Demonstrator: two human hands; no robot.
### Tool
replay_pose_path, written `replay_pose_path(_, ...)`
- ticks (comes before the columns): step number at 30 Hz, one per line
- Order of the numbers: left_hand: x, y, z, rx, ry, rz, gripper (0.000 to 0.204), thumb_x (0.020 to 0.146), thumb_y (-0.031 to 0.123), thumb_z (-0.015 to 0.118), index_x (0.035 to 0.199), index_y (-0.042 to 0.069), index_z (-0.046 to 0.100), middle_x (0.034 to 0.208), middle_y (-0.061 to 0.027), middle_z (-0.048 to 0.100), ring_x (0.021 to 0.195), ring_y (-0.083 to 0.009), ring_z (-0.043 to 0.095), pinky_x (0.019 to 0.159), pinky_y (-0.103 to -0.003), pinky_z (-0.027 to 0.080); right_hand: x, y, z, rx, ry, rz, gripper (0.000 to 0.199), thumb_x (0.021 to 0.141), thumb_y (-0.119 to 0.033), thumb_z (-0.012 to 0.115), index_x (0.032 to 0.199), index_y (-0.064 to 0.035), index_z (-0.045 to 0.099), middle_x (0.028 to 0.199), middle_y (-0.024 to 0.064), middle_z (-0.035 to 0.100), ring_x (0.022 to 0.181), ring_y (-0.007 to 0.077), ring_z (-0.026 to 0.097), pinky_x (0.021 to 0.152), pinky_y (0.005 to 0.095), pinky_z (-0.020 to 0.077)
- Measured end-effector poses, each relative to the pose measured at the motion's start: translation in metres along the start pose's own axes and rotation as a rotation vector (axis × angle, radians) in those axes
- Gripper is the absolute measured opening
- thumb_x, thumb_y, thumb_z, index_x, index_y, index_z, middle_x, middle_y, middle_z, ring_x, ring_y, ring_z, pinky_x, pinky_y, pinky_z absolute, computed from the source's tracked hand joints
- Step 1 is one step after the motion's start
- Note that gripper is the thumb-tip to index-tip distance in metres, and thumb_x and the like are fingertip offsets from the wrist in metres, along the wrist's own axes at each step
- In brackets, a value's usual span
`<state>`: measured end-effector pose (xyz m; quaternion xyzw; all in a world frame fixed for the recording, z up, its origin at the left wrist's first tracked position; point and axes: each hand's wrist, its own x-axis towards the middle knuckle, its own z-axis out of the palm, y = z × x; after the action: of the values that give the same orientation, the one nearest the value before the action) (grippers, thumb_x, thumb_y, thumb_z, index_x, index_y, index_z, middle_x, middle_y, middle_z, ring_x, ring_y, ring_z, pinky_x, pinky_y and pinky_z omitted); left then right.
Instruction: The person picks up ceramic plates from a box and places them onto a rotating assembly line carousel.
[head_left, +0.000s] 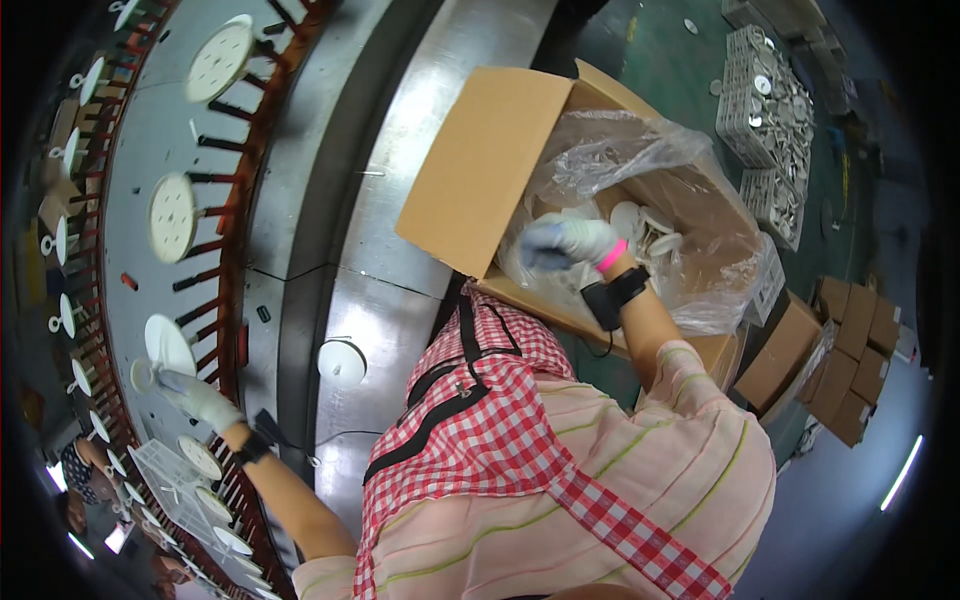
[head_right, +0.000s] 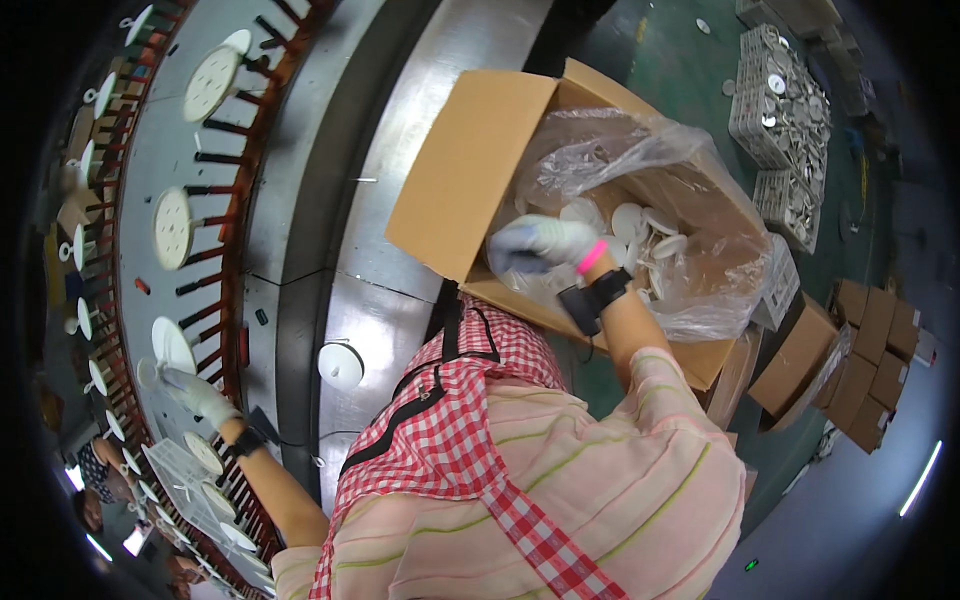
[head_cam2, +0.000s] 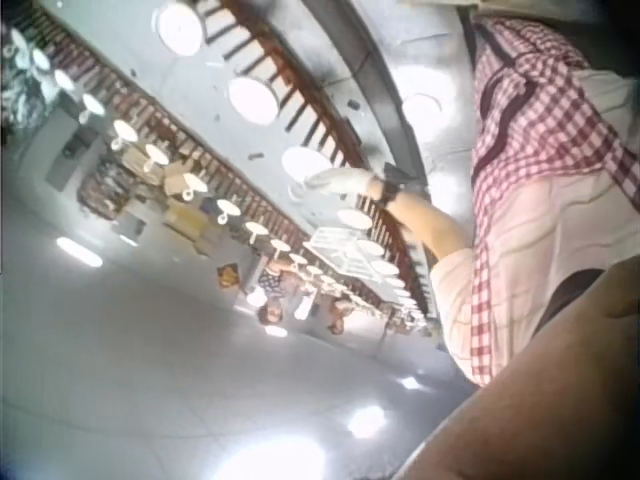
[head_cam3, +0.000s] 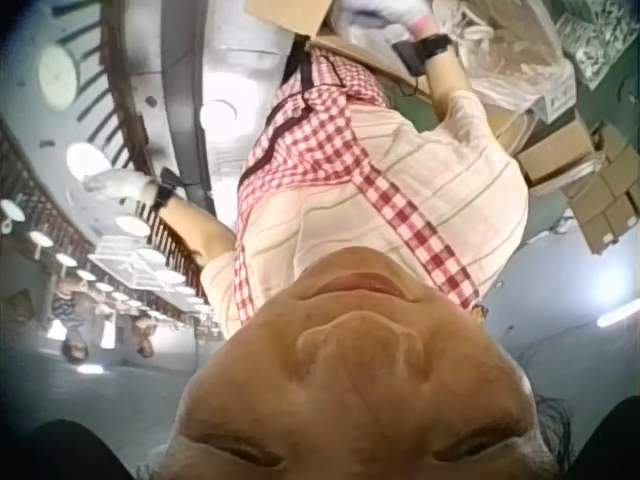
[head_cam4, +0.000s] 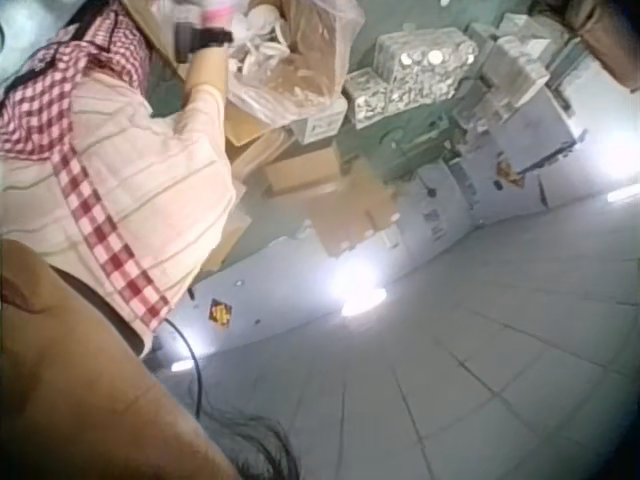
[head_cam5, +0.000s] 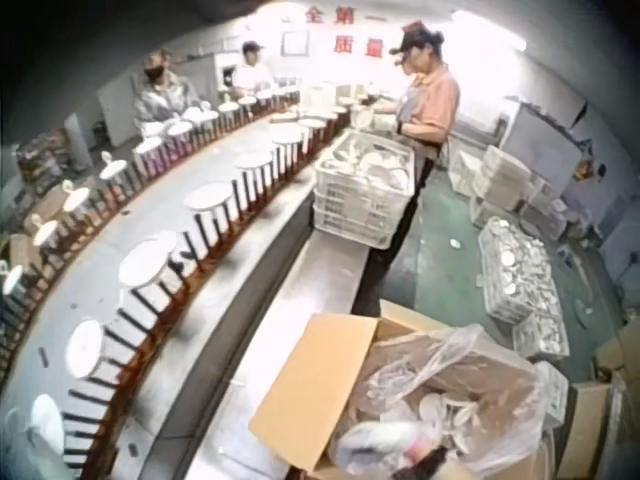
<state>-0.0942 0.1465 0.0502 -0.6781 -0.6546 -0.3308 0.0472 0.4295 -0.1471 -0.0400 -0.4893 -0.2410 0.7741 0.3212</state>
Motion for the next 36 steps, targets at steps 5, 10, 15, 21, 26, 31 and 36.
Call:
replay_pose_path(5,-0.11,0.069,0.019,0.137,-0.043,0.26,0.057,0.089,0.024,0.051,0.136,0.002,0.028,0.129,-0.0285,0.036,0.121,-0.0394,0.038,0.099,-0.052,0.033,0.024,0.228,-0.165,-0.51,0.923,0.442,0.04,0.084,-0.036,0.047,0.101,-0.0029,0.062,0.085,0.0144,0.062,0.07,0.0269,0.06,0.065,0.0343,0.0465)
replay_pose_path(10,-0.184,0.092,0.023,-0.078,-0.627,0.078,0.045,0.087,0.016,0.053,0.127,-0.001,0.041,0.135,-0.0204,0.034,0.121,-0.034,0.04,0.101,-0.04,0.034,0.068,0.268,-0.181,-0.657,0.804,0.411,0.049,0.083,-0.037,0.045,0.118,-0.004,0.056,0.12,0.0189,0.055,0.114,0.0342,0.05,0.096,0.0369,0.0386)
replay_pose_path(15,-0.194,0.077,0.028,-0.138,-0.736,-0.043,0.041,0.086,0.01,0.052,0.125,-0.001,0.043,0.133,-0.0188,0.036,0.117,-0.0321,0.043,0.099,-0.039,0.037,0.09,0.297,-0.21,-0.46,1.159,0.545,0.053,0.083,-0.04,0.042,0.117,-0.0029,0.056,0.117,0.0215,0.055,0.115,0.0325,0.05,0.096,0.0375,0.0387)
replay_pose_path(21,-0.2,0.075,0.027,-0.145,-0.762,-0.067,0.035,0.087,0.012,0.051,0.12,0.0,0.048,0.126,-0.0181,0.043,0.115,-0.0309,0.046,0.097,-0.038,0.038,0.065,0.209,-0.173,0.007,1.333,-0.163,0.036,0.081,-0.027,0.06,0.106,-0.0011,0.061,0.095,0.0144,0.064,0.083,0.0222,0.059,0.075,0.0321,0.0475)
replay_pose_path(26,-0.188,0.065,0.027,-0.202,-0.753,0.007,0.031,0.086,0.012,0.053,0.115,0.001,0.052,0.118,-0.0172,0.05,0.108,-0.0319,0.05,0.095,-0.038,0.039,0.003,0.103,-0.103,0.116,1.21,-0.518,0.032,0.085,-0.016,0.058,0.11,0.0038,0.058,0.094,0.0093,0.063,0.087,0.0162,0.059,0.076,0.0284,0.0491)
replay_pose_path(31,-0.194,0.063,0.022,-0.241,-0.787,0.121,0.027,0.081,0.01,0.056,0.108,0.004,0.056,0.114,-0.0193,0.054,0.105,-0.0337,0.053,0.091,-0.037,0.042,-0.1,-0.027,-0.009,-0.219,0.791,-0.317,0.025,0.081,-0.009,0.055,0.101,0.0041,0.062,0.089,0.0056,0.064,0.077,0.0115,0.057,0.068,0.0247,0.0464)
replay_pose_path(36,-0.166,0.087,0.011,-0.332,-0.725,0.065,0.025,0.083,0.017,0.054,0.105,0.006,0.058,0.116,-0.0183,0.055,0.103,-0.0347,0.054,0.087,-0.039,0.044,-0.099,-0.156,0.056,-1.107,0.595,-0.903,0.036,0.073,0.003,0.051,0.107,0.0005,0.061,0.081,0.0077,0.062,0.072,0.0161,0.057,0.068,0.0265,0.0457)
